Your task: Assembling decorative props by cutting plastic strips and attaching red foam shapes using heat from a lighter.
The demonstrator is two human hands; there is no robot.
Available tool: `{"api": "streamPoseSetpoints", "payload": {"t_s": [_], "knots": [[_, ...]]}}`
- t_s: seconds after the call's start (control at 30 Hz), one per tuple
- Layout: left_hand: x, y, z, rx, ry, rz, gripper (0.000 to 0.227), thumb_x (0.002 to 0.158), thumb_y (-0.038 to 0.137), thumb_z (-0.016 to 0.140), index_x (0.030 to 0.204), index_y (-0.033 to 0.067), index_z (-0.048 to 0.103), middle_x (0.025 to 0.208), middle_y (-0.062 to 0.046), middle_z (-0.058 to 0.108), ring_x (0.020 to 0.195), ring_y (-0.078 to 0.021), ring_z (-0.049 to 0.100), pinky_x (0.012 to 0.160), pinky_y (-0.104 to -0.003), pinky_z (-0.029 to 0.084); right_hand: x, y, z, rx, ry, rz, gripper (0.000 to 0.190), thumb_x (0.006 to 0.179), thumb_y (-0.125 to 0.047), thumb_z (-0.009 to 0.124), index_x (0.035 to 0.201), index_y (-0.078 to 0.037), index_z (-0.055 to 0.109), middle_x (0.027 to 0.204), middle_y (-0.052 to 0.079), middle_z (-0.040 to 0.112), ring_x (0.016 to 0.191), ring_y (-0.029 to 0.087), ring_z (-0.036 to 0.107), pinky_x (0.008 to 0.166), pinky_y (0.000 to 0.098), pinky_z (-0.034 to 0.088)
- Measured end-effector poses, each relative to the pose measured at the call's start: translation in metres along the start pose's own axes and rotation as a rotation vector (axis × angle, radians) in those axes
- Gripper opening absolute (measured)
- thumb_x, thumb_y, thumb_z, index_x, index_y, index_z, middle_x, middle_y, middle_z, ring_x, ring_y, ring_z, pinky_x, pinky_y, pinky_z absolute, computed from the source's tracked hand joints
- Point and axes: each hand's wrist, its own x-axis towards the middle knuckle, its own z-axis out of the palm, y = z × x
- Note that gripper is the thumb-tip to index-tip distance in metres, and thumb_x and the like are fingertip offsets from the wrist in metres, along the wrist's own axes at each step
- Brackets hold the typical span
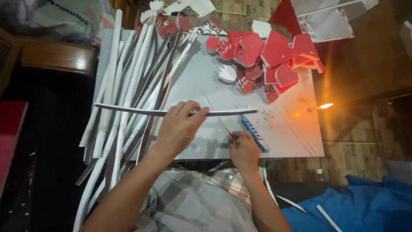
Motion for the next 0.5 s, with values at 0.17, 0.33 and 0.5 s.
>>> {"api": "streamPoseSetpoints", "payload": {"t_s": [0.17, 0.33, 0.5], "knots": [[-0.004, -0.005, -0.001, -0.068, -0.035, -0.094, 0.022, 0.094, 0.015, 0.069, 0.116, 0.0158, 0.071, 0.106, -0.003, 0.059, 0.091, -0.0244, 0.062, 0.079, -0.038, 0.050, -0.041, 0.080, -0.089, 0.439, -0.332, 0.210, 0.022, 0.082, -0.025, 0.078, 0.102, -0.016, 0.078, 0.091, 0.002, 0.078, 0.084, 0.017, 0.072, 0.074, 0.0323, 0.057], [-0.009, -0.015, 0.006, -0.150, -0.016, -0.125, 0.023, 0.091, 0.011, 0.072, 0.114, 0.0099, 0.072, 0.111, -0.002, 0.060, 0.088, -0.0222, 0.057, 0.077, -0.036, 0.046, -0.161, 0.404, -0.083, 0.351, -0.743, 0.344, 0.038, 0.078, -0.028, 0.082, 0.112, -0.011, 0.087, 0.083, 0.002, 0.086, 0.070, 0.012, 0.071, 0.066, 0.0256, 0.056], [-0.006, -0.011, 0.011, -0.184, -0.024, -0.189, 0.025, 0.085, 0.014, 0.075, 0.109, 0.0117, 0.072, 0.094, -0.001, 0.069, 0.082, -0.0251, 0.061, 0.073, -0.038, 0.050, -0.231, 0.592, -0.109, 0.213, -0.313, 0.417, 0.021, 0.067, -0.007, 0.091, 0.088, -0.002, 0.091, 0.081, 0.012, 0.091, 0.077, 0.021, 0.086, 0.086, 0.0320, 0.067]]}}
